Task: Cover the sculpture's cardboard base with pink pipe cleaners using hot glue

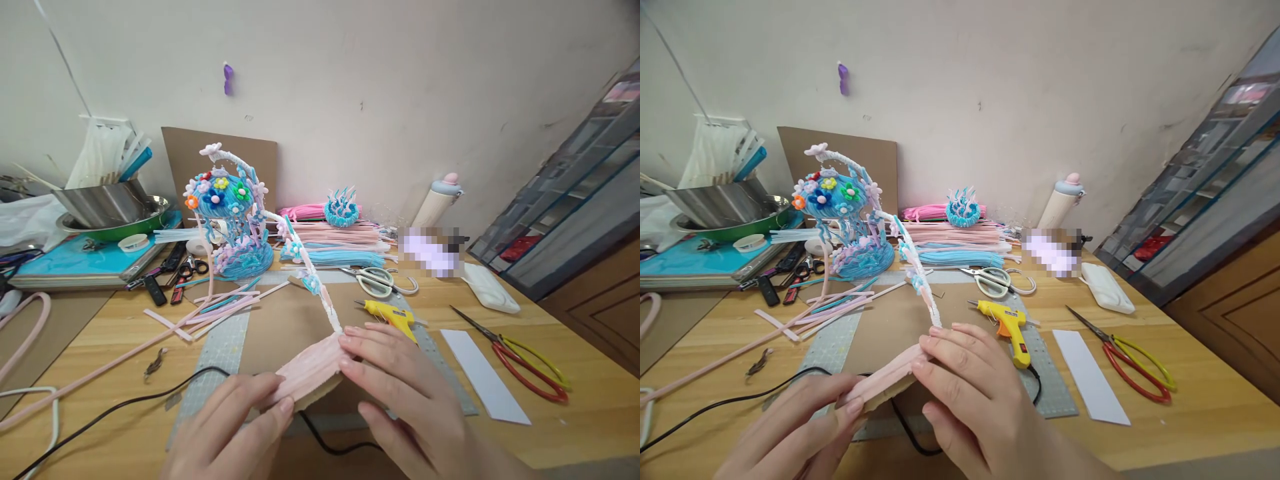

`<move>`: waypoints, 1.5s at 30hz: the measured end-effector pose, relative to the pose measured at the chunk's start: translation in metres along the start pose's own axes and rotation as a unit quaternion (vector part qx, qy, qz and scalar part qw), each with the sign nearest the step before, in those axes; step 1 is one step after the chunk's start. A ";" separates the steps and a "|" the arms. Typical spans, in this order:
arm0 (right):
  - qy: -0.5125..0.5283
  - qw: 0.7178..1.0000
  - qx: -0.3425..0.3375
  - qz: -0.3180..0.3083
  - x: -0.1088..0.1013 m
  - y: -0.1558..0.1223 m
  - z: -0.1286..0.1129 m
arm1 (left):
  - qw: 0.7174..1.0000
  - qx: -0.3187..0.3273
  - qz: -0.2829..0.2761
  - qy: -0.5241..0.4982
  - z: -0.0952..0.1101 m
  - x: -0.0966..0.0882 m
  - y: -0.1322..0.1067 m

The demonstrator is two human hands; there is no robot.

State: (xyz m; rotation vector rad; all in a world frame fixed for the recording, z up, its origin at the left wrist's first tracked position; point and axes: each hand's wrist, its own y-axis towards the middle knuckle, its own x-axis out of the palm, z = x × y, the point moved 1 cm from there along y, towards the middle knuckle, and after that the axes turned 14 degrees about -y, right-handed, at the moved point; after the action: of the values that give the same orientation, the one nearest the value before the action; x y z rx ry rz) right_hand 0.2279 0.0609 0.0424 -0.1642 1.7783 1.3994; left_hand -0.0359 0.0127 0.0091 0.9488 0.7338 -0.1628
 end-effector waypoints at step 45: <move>0.011 0.995 0.086 0.057 0.031 0.000 -0.018 | 0.999 -0.030 -0.013 -0.005 0.011 0.008 0.032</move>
State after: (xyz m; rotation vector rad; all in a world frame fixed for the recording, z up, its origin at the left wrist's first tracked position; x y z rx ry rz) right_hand 0.1987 0.0573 0.0215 0.0145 1.9417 1.3200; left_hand -0.0104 0.0244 0.0303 0.8817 0.7378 -0.1667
